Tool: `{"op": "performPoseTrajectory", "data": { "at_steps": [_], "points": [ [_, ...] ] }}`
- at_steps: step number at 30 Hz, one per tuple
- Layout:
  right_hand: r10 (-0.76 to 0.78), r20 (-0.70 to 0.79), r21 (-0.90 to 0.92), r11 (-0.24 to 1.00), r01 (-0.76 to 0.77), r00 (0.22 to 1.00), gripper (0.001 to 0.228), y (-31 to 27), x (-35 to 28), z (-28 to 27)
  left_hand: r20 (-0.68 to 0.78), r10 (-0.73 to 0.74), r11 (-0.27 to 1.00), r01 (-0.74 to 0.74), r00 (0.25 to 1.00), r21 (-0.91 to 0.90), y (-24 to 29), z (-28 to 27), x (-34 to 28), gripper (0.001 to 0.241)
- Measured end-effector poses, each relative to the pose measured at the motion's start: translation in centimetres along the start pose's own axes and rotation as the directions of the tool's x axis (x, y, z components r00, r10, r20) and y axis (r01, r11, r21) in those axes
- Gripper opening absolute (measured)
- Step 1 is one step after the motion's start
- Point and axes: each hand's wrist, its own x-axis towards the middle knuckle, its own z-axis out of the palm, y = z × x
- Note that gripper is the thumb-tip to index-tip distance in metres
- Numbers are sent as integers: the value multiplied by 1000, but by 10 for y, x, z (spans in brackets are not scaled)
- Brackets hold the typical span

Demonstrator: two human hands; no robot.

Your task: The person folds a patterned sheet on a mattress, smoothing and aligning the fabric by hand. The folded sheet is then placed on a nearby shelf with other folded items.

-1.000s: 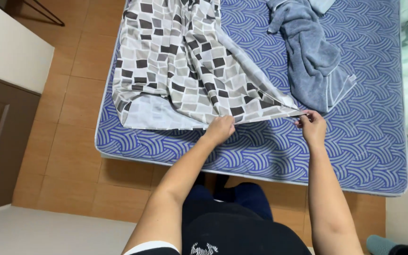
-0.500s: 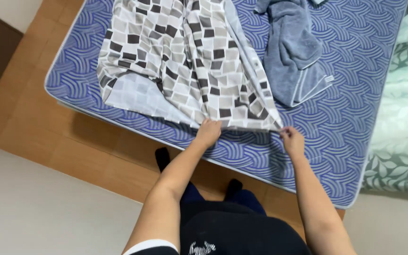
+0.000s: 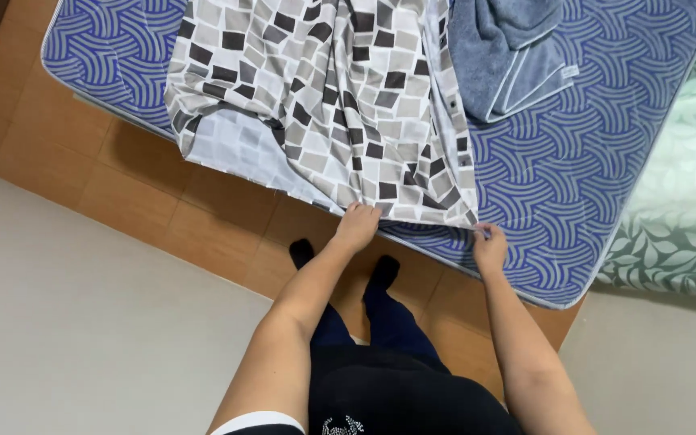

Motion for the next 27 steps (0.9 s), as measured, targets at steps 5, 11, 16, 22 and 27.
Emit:
{"op": "performPoseTrajectory", "data": {
  "at_steps": [5, 11, 16, 22, 27],
  "points": [
    [739, 199, 451, 513, -730, 643, 40, -32, -23, 62, -4, 25, 1000, -25, 1000, -13, -5, -2, 1, 6],
    [356, 925, 138, 9, -990, 132, 41, -164, -67, 123, 70, 38, 999, -36, 997, -26, -8, -20, 7, 11],
    [352, 800, 559, -141, -817, 487, 31, -141, -70, 192, 30, 147, 981, -142, 989, -132, -28, -53, 0, 12],
    [566, 761, 480, -160, -862, 319, 32, -170, -69, 185, -16, -489, 810, 447, 872, -379, -117, -54, -21, 17],
    [615, 684, 597, -164, -785, 392, 35, -157, -85, 211, -70, -716, 630, 599, 695, -494, -240, -24, -21, 20]
  ]
}}
